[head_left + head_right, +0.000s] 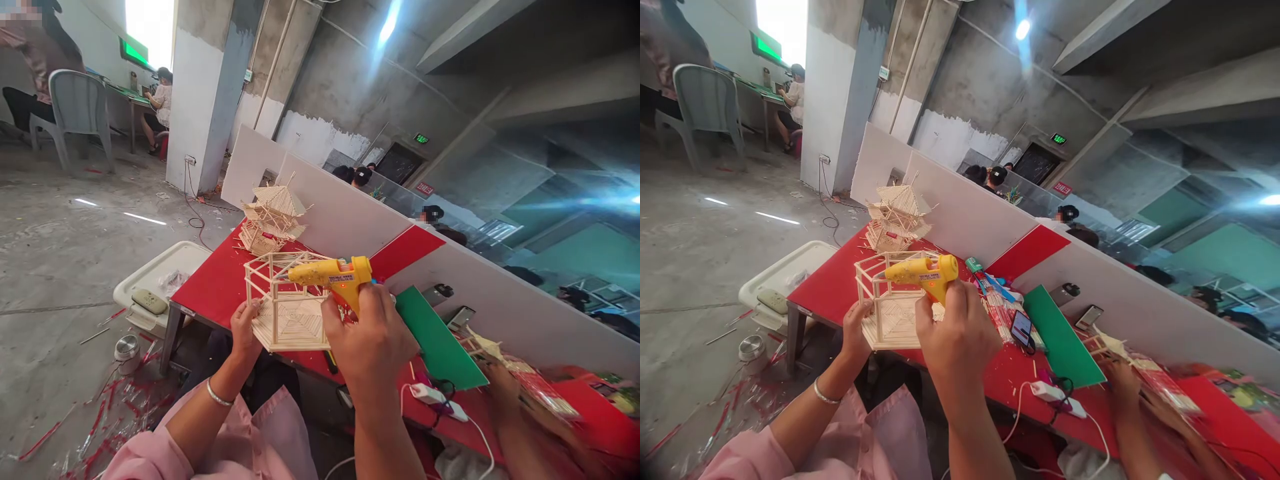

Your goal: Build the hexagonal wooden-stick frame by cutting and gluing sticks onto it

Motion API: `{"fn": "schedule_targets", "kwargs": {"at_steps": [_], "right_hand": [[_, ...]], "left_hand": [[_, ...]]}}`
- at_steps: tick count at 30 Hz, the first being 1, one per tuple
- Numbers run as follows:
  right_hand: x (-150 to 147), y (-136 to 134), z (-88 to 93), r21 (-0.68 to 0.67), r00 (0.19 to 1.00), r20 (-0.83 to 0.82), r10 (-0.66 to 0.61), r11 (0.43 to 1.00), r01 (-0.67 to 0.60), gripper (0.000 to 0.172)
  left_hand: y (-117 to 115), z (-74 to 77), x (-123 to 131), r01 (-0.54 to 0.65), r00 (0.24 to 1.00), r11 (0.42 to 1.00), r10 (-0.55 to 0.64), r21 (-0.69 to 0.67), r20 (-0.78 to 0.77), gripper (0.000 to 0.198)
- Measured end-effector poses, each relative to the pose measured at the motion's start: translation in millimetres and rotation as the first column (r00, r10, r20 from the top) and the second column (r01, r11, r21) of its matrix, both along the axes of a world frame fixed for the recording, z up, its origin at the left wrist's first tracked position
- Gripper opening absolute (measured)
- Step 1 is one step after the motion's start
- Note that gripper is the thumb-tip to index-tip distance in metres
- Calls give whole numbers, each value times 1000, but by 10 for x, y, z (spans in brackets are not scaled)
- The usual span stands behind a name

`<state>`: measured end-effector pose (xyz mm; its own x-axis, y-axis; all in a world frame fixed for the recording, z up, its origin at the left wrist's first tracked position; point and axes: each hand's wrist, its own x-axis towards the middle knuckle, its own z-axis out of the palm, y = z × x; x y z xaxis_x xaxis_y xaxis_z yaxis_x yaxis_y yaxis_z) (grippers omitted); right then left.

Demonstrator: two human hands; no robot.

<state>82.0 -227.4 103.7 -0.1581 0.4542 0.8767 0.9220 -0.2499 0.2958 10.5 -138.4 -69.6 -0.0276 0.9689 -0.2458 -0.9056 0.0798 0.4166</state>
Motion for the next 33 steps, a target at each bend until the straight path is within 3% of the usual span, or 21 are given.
{"fn": "schedule_targets", "kwargs": {"at_steps": [12, 26, 33], "right_hand": [[30, -23, 8, -10, 999, -13, 33, 999, -33, 11], [76, -24, 27, 14, 1000, 10, 19, 1000, -19, 11], [150, -52, 88, 10, 999, 37, 28, 1000, -28, 10]], "left_hand": [[37, -65, 8, 1, 1000, 1000, -1, 19, 0, 26], [27, -33, -6, -12, 999, 999, 14, 37, -49, 24], [126, -10, -120, -103, 985, 989, 116, 103, -125, 24]]}}
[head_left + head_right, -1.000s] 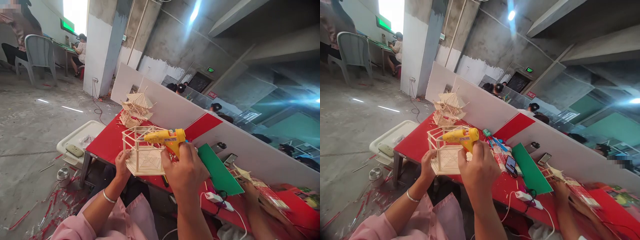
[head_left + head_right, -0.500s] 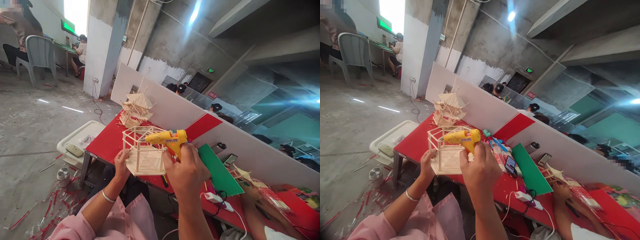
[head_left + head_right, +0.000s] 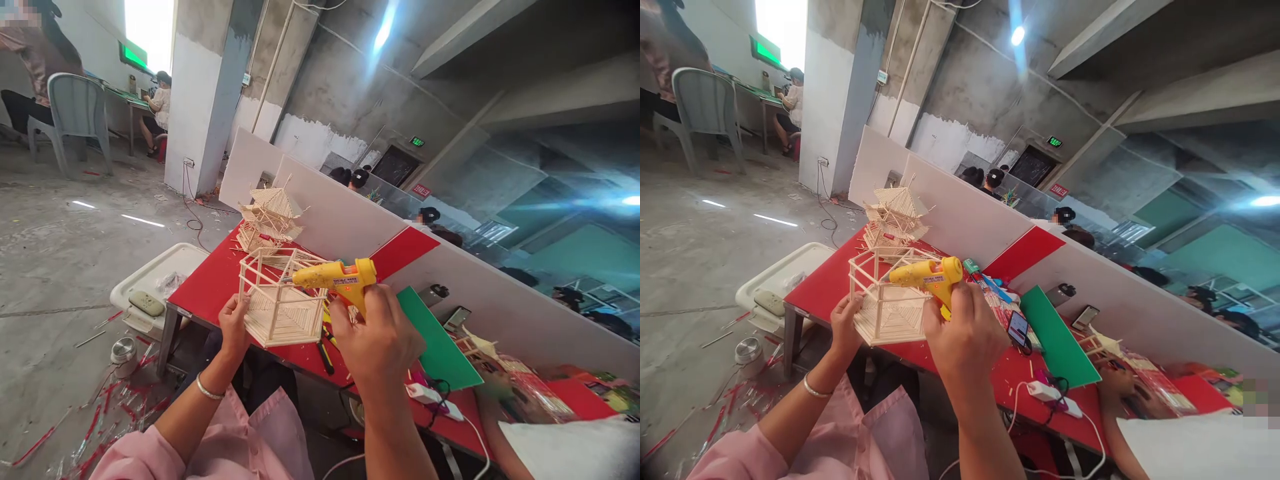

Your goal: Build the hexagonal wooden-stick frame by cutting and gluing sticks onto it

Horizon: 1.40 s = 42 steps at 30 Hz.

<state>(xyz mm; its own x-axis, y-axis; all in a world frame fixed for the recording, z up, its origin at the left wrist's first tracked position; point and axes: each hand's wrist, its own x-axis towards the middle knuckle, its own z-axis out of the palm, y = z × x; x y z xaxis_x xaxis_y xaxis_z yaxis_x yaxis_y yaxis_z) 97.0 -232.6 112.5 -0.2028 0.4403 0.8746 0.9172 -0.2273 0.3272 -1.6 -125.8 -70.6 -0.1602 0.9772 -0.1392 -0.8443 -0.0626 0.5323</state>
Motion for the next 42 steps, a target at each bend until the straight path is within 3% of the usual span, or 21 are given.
{"fn": "schedule_targets", "kwargs": {"at_steps": [4, 7, 12, 18, 23, 29, 31, 32, 35, 37, 39, 42], "right_hand": [[77, -26, 53, -28, 999, 49, 11, 1000, -9, 12], [138, -57, 79, -27, 998, 59, 14, 1000, -12, 12], [194, -95, 70, 2, 999, 37, 17, 1000, -17, 8], [262, -128, 19, -38, 998, 51, 31, 999, -29, 8], [372, -161, -63, 15, 998, -69, 0, 1000, 1, 13], [337, -84, -202, 46, 950, -309, 35, 999, -22, 16], [347, -51, -283, 27, 872, -486, 57, 998, -50, 25], [373, -38, -341, 20, 796, -601, 73, 997, -77, 31], [555, -19, -589, 56, 415, -898, 143, 975, -215, 44], [757, -32, -799, 120, 141, -975, 170, 945, -305, 48], [1001, -71, -1008, 155, -55, -988, 145, 930, -333, 49], [1405, -169, -1268, 108, -163, -985, 60, 947, -302, 45]], "left_hand": [[90, 34, -136, -59, 996, 996, 64, 70, -67, 24], [168, 59, -238, -167, 964, 967, 201, 190, -174, 31], [261, 103, -353, -261, 803, 857, 448, 444, -392, 32], [267, 176, -392, -271, 670, 766, 585, 583, -458, 32], [220, 226, -397, -257, 553, 678, 687, 688, -471, 27], [201, 140, -257, -232, 433, 660, 728, 714, -532, 26], [223, 71, -137, -262, 422, 665, 731, 699, -537, 27], [235, 27, -67, -281, 420, 673, 728, 684, -543, 27], [248, -144, 143, -287, 397, 713, 696, 640, -598, 24], [221, -274, 243, -240, 358, 739, 670, 629, -651, 20], [165, -391, 296, -167, 303, 754, 652, 635, -694, 16], [65, -510, 316, -24, 229, 770, 625, 638, -746, 13]]}}
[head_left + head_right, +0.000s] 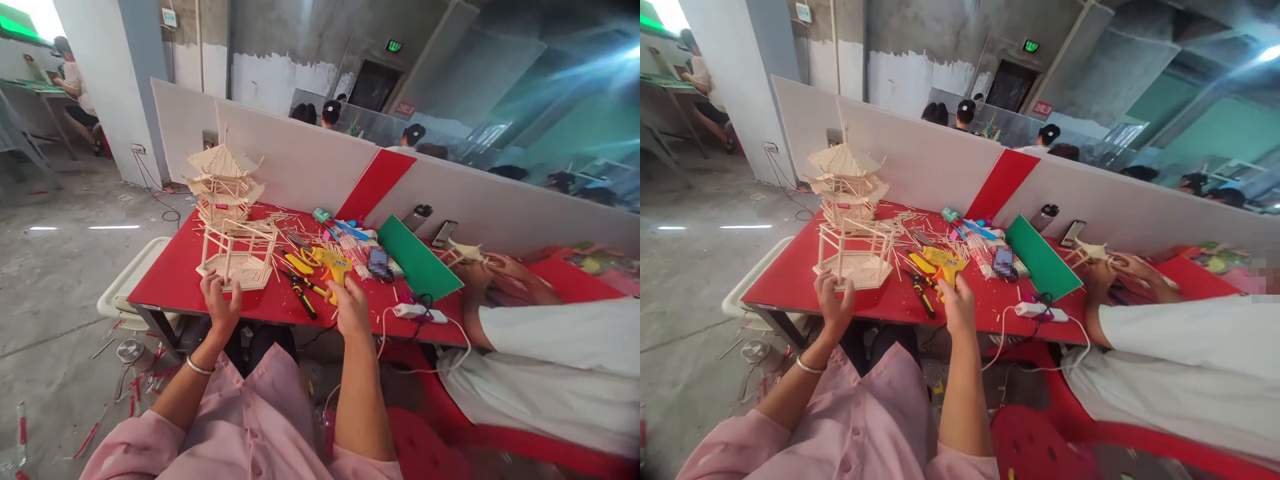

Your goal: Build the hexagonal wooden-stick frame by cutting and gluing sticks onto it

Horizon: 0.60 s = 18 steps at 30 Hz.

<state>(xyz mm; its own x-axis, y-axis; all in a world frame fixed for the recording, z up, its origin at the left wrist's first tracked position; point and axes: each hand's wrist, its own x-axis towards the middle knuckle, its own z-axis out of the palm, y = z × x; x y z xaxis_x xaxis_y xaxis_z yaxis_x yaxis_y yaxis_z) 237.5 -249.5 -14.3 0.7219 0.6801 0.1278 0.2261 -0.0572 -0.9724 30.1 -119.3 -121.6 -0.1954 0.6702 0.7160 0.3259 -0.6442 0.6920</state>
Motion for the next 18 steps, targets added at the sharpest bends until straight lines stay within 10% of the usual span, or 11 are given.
{"fn": "schedule_targets", "kwargs": {"at_steps": [7, 18], "right_hand": [[984, -176, -421, -313, 989, 89, -117, 939, 139, 34], [1499, 28, -793, -723, 866, 496, 61, 582, 373, 47]], "left_hand": [[-61, -171, 13, 138, 964, 988, -149, -64, -219, 16], [-48, -254, -46, -130, 747, 987, 38, -90, -664, 23]]}}
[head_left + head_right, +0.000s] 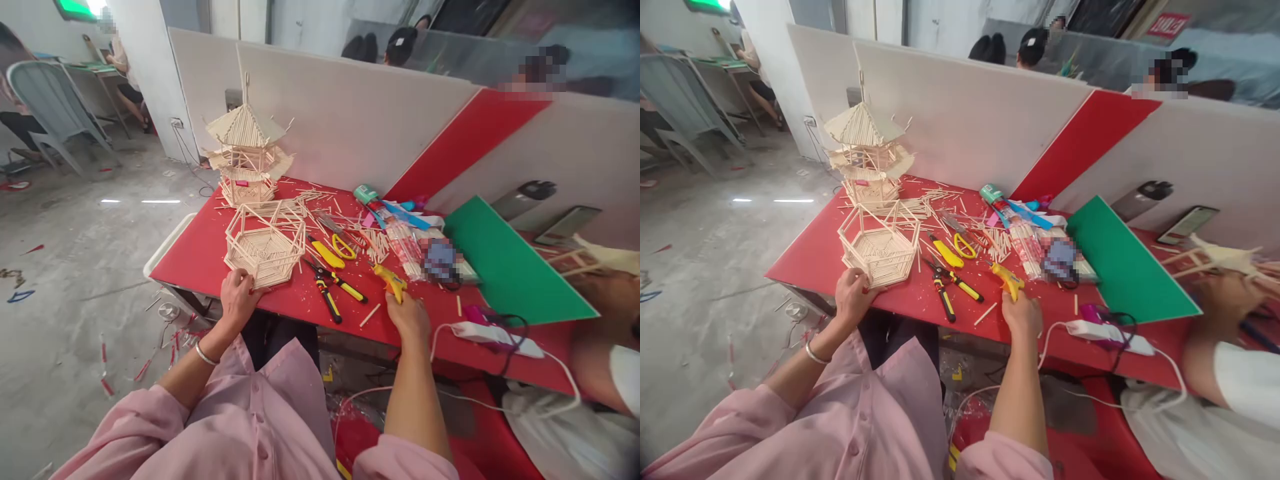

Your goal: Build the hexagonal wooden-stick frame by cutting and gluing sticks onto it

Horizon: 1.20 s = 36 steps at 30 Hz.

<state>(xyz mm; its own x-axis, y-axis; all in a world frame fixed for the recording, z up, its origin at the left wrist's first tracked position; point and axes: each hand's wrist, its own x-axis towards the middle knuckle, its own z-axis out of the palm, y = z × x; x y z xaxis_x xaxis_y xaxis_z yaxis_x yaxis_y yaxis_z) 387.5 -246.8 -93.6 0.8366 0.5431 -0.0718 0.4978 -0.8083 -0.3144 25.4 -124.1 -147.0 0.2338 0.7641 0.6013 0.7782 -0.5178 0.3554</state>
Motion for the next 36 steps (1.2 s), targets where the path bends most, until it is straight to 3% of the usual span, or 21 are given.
{"fn": "schedule_targets", "kwargs": {"at_steps": [3, 6, 9, 11, 14, 18, 20, 23, 26, 28, 29, 30, 32, 33, 36], "right_hand": [[-10, 27, -40, -62, 997, 78, 14, 998, -9, 52], [-58, -42, -3, -92, 990, 142, 23, 996, -10, 56], [-306, -139, 51, 83, 941, 338, 31, 995, -63, 56], [-615, -129, 57, 283, 896, 434, 91, 931, -232, 46], [-1147, 49, 10, 419, 854, 375, 359, 756, -502, 35], [-1577, 363, 2, 378, 801, 280, 530, 706, -599, 28], [-1605, 443, 103, 385, 782, 219, 583, 685, -618, 27], [-1457, 462, 422, 475, 731, 33, 682, 632, -612, 26], [-1166, 540, 833, 589, 532, -255, 808, 566, -577, 28], [-956, 759, 1046, 663, 395, -324, 860, 504, -554, 33], [-865, 933, 1109, 652, 396, -310, 864, 496, -573, 35], [-790, 1145, 1138, 594, 471, -255, 845, 521, -613, 36], [-696, 1643, 1096, 264, 623, -10, 782, 603, -752, 30], [-677, 1901, 1035, 9, 614, 108, 782, 617, -787, 28], [-699, 2562, 786, -192, 557, 120, 822, 569, -799, 20]], "left_hand": [[8, 68, -25, 40, 999, 999, -40, -5, -22, 25], [34, 175, -135, 230, 973, 970, -229, -73, 29, 21], [95, 263, -283, 409, 912, 904, -403, -121, 70, 14], [151, 282, -344, 450, 893, 886, -447, -109, 51, 10], [224, 253, -341, 430, 902, 900, -431, -76, -1, 12], [256, 207, -269, 330, 944, 943, -331, -30, -2, 13], [247, 217, -256, 305, 952, 952, -305, -28, 21, 14], [214, 267, -285, 333, 939, 942, -329, -32, 97, 17], [187, 315, -349, 311, 926, 950, -300, -12, 231, 12], [194, 328, -387, 238, 921, 971, -223, -8, 320, 5], [206, 331, -399, 200, 916, 980, -181, -16, 359, 7], [223, 332, -403, 170, 907, 985, -145, -27, 395, 10], [266, 344, -394, 137, 885, 989, -101, -47, 454, 12], [287, 359, -383, 132, 874, 990, -93, -48, 477, 12], [338, 439, -365, 102, 852, 995, -79, -16, 518, 7]]}}
